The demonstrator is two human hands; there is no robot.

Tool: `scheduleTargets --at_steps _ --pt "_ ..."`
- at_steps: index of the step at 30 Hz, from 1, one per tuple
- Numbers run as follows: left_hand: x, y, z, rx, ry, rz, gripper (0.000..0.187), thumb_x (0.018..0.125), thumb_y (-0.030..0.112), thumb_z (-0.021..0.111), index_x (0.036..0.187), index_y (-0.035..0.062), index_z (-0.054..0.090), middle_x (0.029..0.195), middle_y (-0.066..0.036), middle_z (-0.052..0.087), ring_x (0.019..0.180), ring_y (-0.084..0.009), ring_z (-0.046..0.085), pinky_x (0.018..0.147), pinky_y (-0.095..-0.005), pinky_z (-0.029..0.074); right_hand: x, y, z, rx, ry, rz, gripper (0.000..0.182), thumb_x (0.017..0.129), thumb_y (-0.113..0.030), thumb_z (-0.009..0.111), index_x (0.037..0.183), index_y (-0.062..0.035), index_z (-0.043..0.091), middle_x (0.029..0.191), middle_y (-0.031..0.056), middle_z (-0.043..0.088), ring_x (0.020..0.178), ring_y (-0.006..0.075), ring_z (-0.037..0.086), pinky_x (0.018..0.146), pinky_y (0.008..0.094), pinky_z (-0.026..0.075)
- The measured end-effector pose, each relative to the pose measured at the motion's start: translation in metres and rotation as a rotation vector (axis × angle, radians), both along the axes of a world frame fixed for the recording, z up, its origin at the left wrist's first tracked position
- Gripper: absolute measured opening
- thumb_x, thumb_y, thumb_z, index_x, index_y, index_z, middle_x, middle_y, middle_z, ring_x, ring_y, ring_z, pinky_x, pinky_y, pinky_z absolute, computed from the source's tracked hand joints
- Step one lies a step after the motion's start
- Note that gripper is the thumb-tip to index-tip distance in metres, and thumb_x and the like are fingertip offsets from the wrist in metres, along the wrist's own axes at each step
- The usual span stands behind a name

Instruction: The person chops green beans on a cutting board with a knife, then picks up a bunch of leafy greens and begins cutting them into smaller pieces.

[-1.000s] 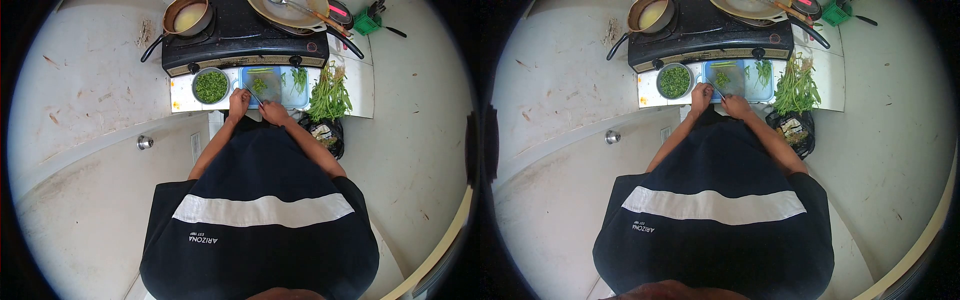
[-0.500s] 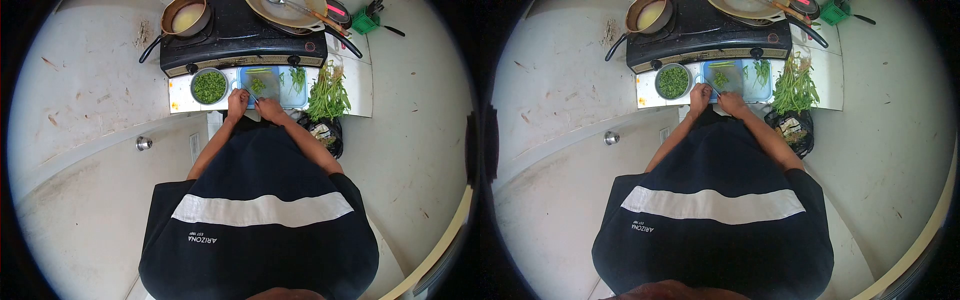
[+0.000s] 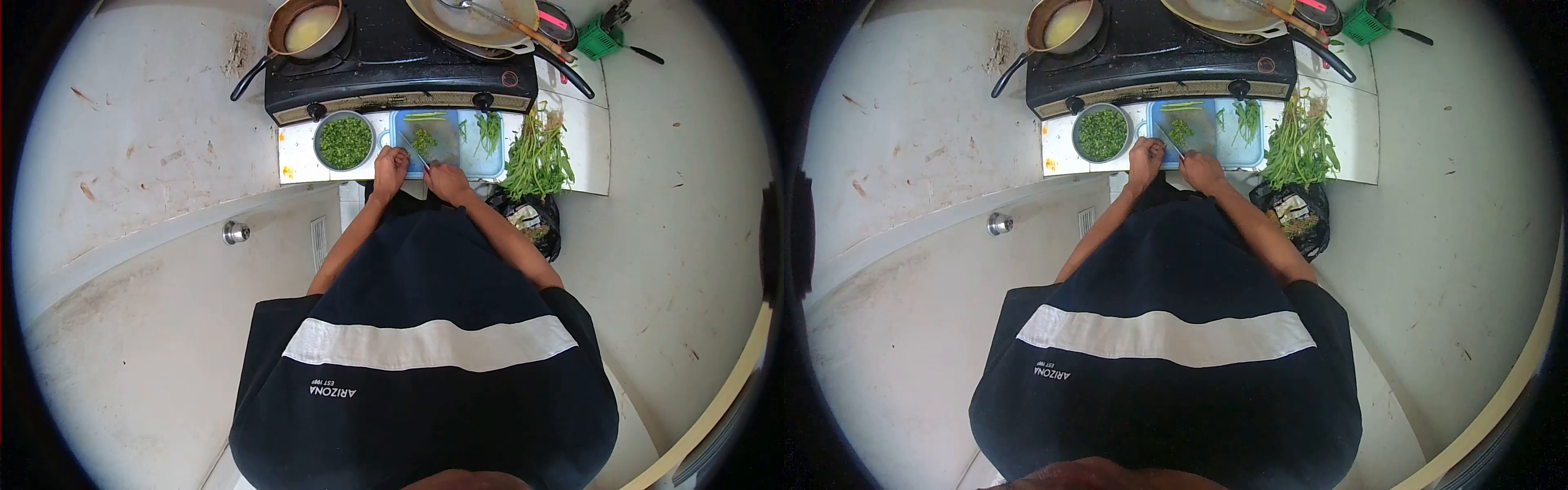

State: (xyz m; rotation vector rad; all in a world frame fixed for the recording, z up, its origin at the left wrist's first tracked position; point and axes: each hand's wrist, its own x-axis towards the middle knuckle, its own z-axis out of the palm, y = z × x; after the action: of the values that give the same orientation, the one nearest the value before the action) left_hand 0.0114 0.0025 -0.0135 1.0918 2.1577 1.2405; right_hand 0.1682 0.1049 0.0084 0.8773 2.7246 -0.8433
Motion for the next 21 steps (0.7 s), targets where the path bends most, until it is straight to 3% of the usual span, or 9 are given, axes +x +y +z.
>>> scheduleTargets --at_steps 3,5,21 --pt "0.0 -0.001 0.004 -0.008 0.013 -0.009 0.008 0.087 0.001 0.071 0.095 -0.0008 0.072 0.085 -0.012 0.062 0.072 -0.0222 0.069 0.066 -0.0327 0.054 -0.002 0.0 -0.004 0.018 0.018 0.003 0.044 0.103 -0.035 0.047 0.094 0.0034 0.067 0.086 0.0254 0.072 0.081 0.0418 0.072 0.073 0.0517 0.058" --pt "0.0 -0.001 0.004 -0.029 0.054 -0.018 0.009 0.087 0.001 0.07 0.095 -0.001 0.072 0.086 -0.013 0.063 0.072 -0.022 0.068 0.066 -0.0326 0.054 -0.001 -0.001 -0.003 -0.024 0.061 0.032 0.044 0.103 -0.036 0.05 0.095 0.0045 0.065 0.08 0.0276 0.07 0.076 0.0452 0.07 0.071 0.0532 0.057" --pt "-0.001 0.0 0.001 0.047 0.0 -0.012 0.008 0.085 -0.005 0.068 0.093 -0.0045 0.07 0.086 -0.015 0.06 0.071 -0.0257 0.067 0.066 -0.0356 0.056 0.0 -0.003 -0.012 -0.038 0.043 0.083 0.042 0.103 -0.036 0.049 0.096 0.0036 0.064 0.081 0.026 0.071 0.078 0.0439 0.07 0.071 0.0539 0.056"
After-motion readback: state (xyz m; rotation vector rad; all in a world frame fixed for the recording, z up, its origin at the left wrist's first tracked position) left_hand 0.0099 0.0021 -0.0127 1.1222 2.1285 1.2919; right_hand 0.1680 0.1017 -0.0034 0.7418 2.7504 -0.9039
